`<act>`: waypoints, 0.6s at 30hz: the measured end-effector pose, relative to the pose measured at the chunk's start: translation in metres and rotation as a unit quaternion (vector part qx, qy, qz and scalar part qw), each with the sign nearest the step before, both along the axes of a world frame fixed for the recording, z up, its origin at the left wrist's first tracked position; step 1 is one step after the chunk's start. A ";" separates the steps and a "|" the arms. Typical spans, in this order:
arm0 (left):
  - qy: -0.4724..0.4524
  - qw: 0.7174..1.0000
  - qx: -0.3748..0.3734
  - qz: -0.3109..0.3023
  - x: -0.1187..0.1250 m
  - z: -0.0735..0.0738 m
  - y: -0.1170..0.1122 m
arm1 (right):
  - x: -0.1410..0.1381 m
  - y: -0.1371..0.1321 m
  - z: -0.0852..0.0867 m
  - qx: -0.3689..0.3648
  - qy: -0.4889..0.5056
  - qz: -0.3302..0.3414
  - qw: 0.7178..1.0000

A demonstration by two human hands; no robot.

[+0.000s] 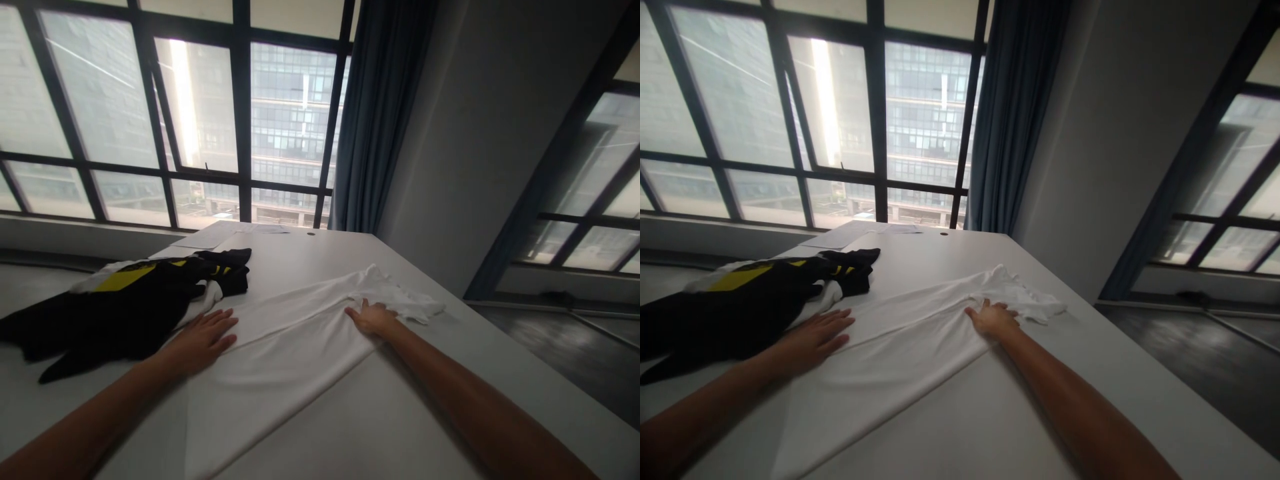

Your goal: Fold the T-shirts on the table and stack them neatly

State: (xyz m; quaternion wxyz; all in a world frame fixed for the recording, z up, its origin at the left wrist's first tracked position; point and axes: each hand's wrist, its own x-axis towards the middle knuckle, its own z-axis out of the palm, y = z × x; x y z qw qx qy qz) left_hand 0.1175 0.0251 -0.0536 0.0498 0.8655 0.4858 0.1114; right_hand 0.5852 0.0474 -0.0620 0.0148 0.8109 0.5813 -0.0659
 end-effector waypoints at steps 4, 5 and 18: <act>0.013 0.998 -0.034 0.047 -0.003 -0.007 -0.001 | -0.026 0.030 0.009 -0.003 -0.018 -0.036 0.999; 0.019 0.997 -0.032 0.064 -0.001 -0.007 -0.004 | -0.033 0.038 0.013 -0.003 -0.013 -0.034 0.999; -0.008 0.998 0.000 0.058 0.007 0.027 -0.032 | -0.077 0.123 0.030 0.108 -0.085 0.183 0.974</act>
